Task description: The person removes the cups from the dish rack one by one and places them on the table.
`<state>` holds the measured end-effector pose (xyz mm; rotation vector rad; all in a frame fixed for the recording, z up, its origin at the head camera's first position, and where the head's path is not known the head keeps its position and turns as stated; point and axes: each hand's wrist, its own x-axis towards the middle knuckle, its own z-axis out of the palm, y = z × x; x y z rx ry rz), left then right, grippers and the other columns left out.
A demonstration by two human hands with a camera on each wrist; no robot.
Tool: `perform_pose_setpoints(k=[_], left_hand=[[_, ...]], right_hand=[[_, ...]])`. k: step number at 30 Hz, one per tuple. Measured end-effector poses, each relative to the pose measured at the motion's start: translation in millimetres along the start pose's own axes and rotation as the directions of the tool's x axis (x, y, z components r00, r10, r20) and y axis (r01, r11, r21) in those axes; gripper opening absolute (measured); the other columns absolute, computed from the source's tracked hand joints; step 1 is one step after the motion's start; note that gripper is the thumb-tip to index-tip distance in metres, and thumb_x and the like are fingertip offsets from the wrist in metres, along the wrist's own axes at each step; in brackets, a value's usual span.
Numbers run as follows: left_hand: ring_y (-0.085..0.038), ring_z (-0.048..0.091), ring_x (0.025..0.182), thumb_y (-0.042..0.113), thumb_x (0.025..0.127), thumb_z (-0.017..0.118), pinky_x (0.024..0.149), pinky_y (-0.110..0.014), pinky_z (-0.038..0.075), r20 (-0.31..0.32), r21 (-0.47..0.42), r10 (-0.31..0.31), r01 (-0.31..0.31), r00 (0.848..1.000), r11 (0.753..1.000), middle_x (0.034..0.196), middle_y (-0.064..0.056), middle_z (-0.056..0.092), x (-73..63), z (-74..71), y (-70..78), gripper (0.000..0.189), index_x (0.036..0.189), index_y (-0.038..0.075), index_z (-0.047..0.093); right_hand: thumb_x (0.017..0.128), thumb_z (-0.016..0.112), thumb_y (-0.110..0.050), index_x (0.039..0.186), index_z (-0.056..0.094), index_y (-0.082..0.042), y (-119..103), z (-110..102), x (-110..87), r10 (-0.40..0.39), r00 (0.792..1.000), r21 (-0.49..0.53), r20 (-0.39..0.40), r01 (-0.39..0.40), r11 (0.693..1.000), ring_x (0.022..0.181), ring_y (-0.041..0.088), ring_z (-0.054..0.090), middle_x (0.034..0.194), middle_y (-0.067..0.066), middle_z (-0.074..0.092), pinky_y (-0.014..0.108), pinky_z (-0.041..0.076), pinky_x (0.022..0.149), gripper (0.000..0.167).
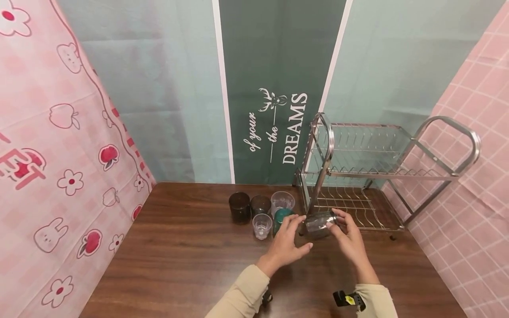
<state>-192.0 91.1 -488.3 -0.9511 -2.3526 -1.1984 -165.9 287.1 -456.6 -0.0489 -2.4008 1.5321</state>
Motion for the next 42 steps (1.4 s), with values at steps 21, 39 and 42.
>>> perform_pose_setpoints(k=[21, 39, 42], left_hand=[[-0.030, 0.050, 0.100, 0.015, 0.069, 0.079, 0.070, -0.037, 0.052, -0.184, -0.377, -0.038, -0.035, 0.982, 0.926, 0.118, -0.013, 0.045, 1.2, 6.0, -4.8, 0.071, 0.131, 0.011, 0.047], [-0.025, 0.052, 0.098, 0.025, 0.063, 0.083, 0.067, -0.024, 0.049, -0.256, -0.261, 0.002, -0.071, 0.967, 0.963, 0.113, -0.006, 0.046, -0.4, -6.0, -10.7, 0.069, 0.125, 0.014, 0.054], [-0.021, 0.051, 0.096, 0.025, 0.062, 0.083, 0.065, -0.025, 0.048, -0.275, -0.254, -0.020, -0.052, 0.961, 0.966, 0.112, -0.005, 0.047, -3.9, -12.0, -10.2, 0.069, 0.124, 0.014, 0.056]], right_hand=[[0.098, 0.041, -0.005, 0.127, 0.033, 0.006, -4.8, 22.6, -5.2, 0.072, 0.994, 0.548, 0.082, -0.105, 0.830, 0.081, 0.011, 0.058, 0.109, 0.002, 0.048, 0.029, 0.051, 0.065, 0.032], [0.097, 0.048, -0.015, 0.124, 0.052, 0.004, -14.8, 15.5, -11.4, 0.019, 0.998, 0.102, -0.053, -0.013, 0.995, 0.094, 0.008, 0.056, 0.116, 0.020, 0.053, 0.022, 0.048, 0.073, 0.033], [0.093, 0.056, -0.014, 0.117, 0.059, -0.002, -16.6, 17.2, -14.0, -0.067, 0.994, -0.116, -0.081, 0.057, 0.992, 0.094, 0.018, 0.058, 0.112, 0.015, 0.057, 0.023, 0.047, 0.071, 0.027]])
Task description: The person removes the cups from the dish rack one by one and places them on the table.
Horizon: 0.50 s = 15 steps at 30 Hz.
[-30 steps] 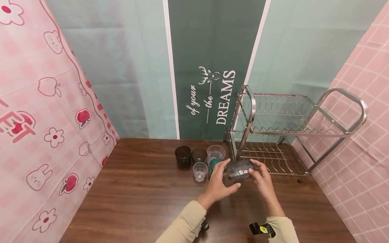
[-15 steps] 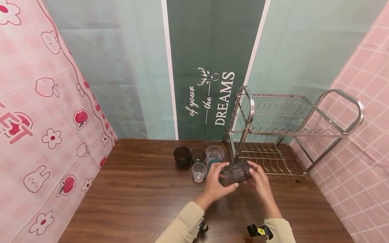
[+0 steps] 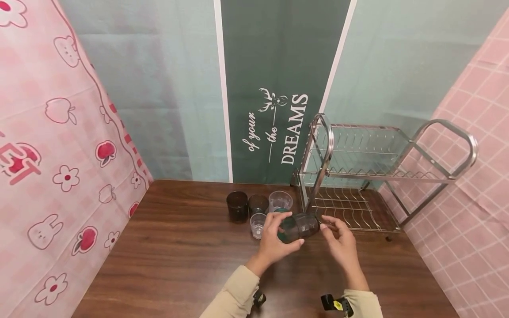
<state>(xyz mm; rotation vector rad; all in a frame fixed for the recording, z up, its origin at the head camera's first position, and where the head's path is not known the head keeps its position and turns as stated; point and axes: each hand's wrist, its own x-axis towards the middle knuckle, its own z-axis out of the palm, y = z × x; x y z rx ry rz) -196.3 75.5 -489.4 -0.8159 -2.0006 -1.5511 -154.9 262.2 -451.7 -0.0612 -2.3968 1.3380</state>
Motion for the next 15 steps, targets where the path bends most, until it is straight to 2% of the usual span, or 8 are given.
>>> perform_pose_setpoints(k=[2, 5, 8, 11, 15], left_hand=[[-0.019, 0.050, 0.097, 0.025, 0.062, 0.083, 0.066, -0.025, 0.048, 0.004, -0.008, -0.027, 0.027, 1.000, 1.000, 0.112, -0.004, 0.046, -1.2, -4.8, 2.3, 0.068, 0.124, 0.016, 0.056], [-0.019, 0.049, 0.098, 0.025, 0.062, 0.083, 0.068, -0.025, 0.048, 0.022, -0.016, -0.063, 0.064, 0.998, 0.998, 0.113, -0.004, 0.045, -2.4, -10.7, 5.1, 0.068, 0.124, 0.016, 0.056], [-0.023, 0.050, 0.094, 0.025, 0.063, 0.083, 0.067, -0.026, 0.048, 0.017, -0.008, -0.078, 0.078, 0.997, 0.997, 0.112, -0.006, 0.044, -3.0, -15.5, 6.8, 0.068, 0.124, 0.012, 0.057], [-0.028, 0.050, 0.088, 0.025, 0.062, 0.083, 0.065, -0.028, 0.047, -0.010, 0.011, -0.087, 0.087, 0.996, 0.996, 0.110, -0.006, 0.044, -3.0, -20.2, 7.2, 0.067, 0.123, 0.012, 0.058], [-0.028, 0.049, 0.081, 0.028, 0.061, 0.083, 0.063, -0.028, 0.046, -0.050, 0.064, -0.082, 0.085, 0.995, 0.994, 0.107, -0.005, 0.045, -2.3, -25.9, 4.5, 0.067, 0.123, 0.017, 0.058]], right_hand=[[0.090, 0.061, -0.011, 0.113, 0.062, -0.003, -1.1, 1.9, -2.0, -0.070, 0.997, -0.091, -0.009, 0.069, 0.993, 0.094, 0.026, 0.059, 0.109, 0.014, 0.057, 0.031, 0.049, 0.072, 0.025], [0.084, 0.065, -0.004, 0.108, 0.063, -0.002, -2.0, 5.4, -3.5, -0.177, 0.984, -0.170, 0.006, 0.176, 0.970, 0.091, 0.032, 0.060, 0.106, 0.017, 0.057, 0.044, 0.049, 0.069, 0.024], [0.081, 0.068, -0.002, 0.106, 0.064, -0.001, -3.5, 8.1, -3.8, -0.251, 0.967, -0.211, 0.038, 0.253, 0.944, 0.089, 0.032, 0.058, 0.106, 0.020, 0.057, 0.047, 0.048, 0.067, 0.026], [0.080, 0.069, -0.004, 0.107, 0.063, -0.002, -6.7, 9.4, -3.4, -0.276, 0.958, -0.229, 0.077, 0.286, 0.930, 0.090, 0.031, 0.057, 0.107, 0.019, 0.057, 0.047, 0.047, 0.067, 0.028], [0.080, 0.070, -0.005, 0.110, 0.063, -0.002, -13.5, 9.7, -1.9, -0.276, 0.952, -0.248, 0.134, 0.302, 0.921, 0.092, 0.032, 0.057, 0.109, 0.019, 0.057, 0.050, 0.045, 0.071, 0.031]])
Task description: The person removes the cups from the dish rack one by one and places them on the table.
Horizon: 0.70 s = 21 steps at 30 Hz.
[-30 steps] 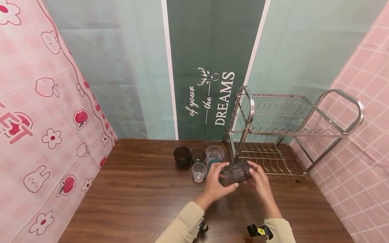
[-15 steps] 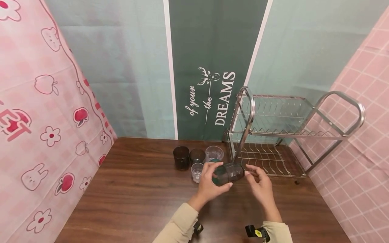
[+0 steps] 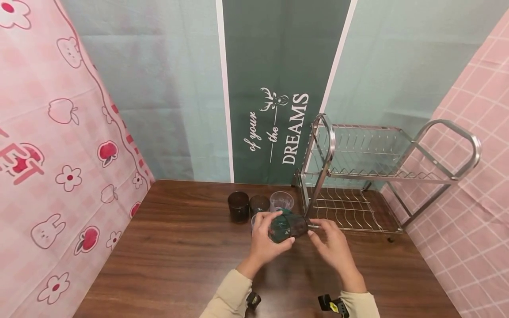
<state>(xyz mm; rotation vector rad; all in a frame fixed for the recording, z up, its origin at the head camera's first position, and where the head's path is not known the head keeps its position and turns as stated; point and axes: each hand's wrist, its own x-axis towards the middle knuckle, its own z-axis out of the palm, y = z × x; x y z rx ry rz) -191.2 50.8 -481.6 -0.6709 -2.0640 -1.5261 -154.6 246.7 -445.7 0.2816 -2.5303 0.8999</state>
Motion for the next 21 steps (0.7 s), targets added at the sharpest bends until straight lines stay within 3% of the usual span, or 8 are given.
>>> perform_pose_setpoints(k=[6, 10, 16, 21], left_hand=[[-0.028, 0.050, 0.080, 0.028, 0.060, 0.083, 0.061, -0.031, 0.047, -0.049, 0.040, 0.058, -0.056, 0.997, 0.998, 0.104, -0.006, 0.045, 3.8, -9.4, -5.3, 0.068, 0.121, 0.017, 0.058], [-0.027, 0.050, 0.084, 0.027, 0.059, 0.083, 0.067, -0.032, 0.046, -0.060, 0.063, 0.072, -0.068, 0.996, 0.996, 0.102, -0.006, 0.044, 7.0, -17.9, -5.4, 0.067, 0.120, 0.014, 0.059], [-0.019, 0.045, 0.096, 0.028, 0.058, 0.083, 0.079, -0.039, 0.045, -0.045, 0.107, -0.015, 0.020, 0.999, 0.994, 0.104, -0.003, 0.042, 8.6, -31.8, -2.2, 0.067, 0.120, 0.019, 0.060], [-0.017, 0.041, 0.099, 0.029, 0.057, 0.084, 0.081, -0.040, 0.043, -0.074, 0.151, -0.079, 0.089, 0.994, 0.985, 0.104, -0.003, 0.041, 10.9, -42.7, 0.6, 0.066, 0.118, 0.020, 0.061]], right_hand=[[0.080, 0.072, -0.010, 0.114, 0.062, -0.002, -11.0, -0.7, 8.0, 0.011, 0.992, -0.080, 0.123, -0.001, 0.997, 0.100, 0.037, 0.055, 0.112, 0.021, 0.056, 0.054, 0.043, 0.078, 0.036], [0.079, 0.073, -0.015, 0.114, 0.062, -0.002, -18.0, 1.1, 15.4, 0.005, 0.980, -0.152, 0.199, 0.025, 0.988, 0.099, 0.036, 0.056, 0.109, 0.018, 0.057, 0.052, 0.044, 0.078, 0.038], [0.079, 0.073, -0.019, 0.114, 0.061, -0.002, -26.6, 4.2, 21.1, 0.015, 0.963, -0.187, 0.271, 0.037, 0.982, 0.092, 0.032, 0.057, 0.108, 0.017, 0.056, 0.050, 0.046, 0.073, 0.040], [0.077, 0.076, -0.021, 0.113, 0.061, -0.002, -30.8, 9.1, 22.5, -0.002, 0.963, -0.192, 0.269, 0.056, 0.980, 0.097, 0.036, 0.055, 0.111, 0.020, 0.055, 0.051, 0.045, 0.076, 0.043]])
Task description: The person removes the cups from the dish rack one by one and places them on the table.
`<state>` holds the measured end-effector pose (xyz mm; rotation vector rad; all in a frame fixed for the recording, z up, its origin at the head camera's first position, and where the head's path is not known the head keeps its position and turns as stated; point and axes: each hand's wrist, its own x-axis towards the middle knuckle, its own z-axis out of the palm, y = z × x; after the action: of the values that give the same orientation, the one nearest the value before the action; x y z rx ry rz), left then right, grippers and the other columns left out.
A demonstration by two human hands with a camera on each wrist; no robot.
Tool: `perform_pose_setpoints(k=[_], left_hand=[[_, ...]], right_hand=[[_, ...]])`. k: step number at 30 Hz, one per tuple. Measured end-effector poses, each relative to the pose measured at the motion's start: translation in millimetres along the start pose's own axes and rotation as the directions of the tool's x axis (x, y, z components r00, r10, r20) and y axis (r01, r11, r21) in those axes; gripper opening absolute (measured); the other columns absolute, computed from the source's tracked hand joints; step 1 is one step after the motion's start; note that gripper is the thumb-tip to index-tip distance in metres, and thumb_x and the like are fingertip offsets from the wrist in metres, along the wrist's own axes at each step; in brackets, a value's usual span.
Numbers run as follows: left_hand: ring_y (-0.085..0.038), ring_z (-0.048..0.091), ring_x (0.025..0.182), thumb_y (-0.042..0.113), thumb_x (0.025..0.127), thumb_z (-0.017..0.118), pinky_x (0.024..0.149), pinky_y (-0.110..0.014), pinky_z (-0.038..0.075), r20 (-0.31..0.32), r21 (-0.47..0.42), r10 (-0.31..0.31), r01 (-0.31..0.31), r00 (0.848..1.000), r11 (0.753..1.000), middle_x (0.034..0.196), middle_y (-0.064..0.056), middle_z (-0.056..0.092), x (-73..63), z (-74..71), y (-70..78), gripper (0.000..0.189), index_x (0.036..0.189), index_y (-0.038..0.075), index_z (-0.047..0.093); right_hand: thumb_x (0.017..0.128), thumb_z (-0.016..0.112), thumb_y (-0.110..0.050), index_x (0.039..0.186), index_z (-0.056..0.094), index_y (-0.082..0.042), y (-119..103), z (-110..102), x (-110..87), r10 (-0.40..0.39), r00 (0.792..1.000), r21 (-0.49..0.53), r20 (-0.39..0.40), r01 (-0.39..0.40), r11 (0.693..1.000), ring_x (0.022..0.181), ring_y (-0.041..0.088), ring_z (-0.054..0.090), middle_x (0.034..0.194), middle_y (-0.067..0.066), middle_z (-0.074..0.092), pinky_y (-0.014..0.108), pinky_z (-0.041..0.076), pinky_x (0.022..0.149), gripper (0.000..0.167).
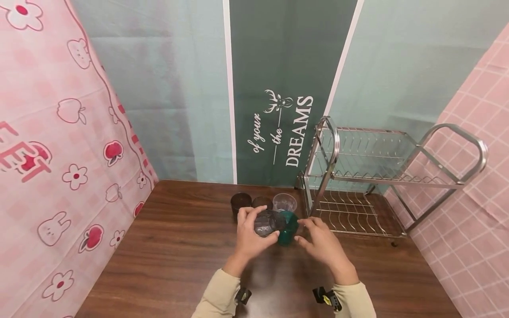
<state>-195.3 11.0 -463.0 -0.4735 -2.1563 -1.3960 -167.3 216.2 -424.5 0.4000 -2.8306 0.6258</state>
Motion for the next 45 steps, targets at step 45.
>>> perform_pose_setpoints(k=[45], left_hand=[[-0.031, 0.038, 0.095, 0.030, 0.053, 0.083, 0.076, -0.042, 0.039, 0.010, 0.338, -0.211, 0.195, 0.977, 0.921, 0.100, -0.011, 0.041, -0.3, -36.4, -40.8, 0.068, 0.115, 0.010, 0.063]], right_hand=[[0.074, 0.077, -0.024, 0.111, 0.063, -0.007, -25.7, 41.6, 37.7, -0.161, 0.987, -0.102, -0.026, 0.157, 0.982, 0.099, 0.042, 0.053, 0.116, 0.024, 0.053, 0.055, 0.044, 0.074, 0.043]])
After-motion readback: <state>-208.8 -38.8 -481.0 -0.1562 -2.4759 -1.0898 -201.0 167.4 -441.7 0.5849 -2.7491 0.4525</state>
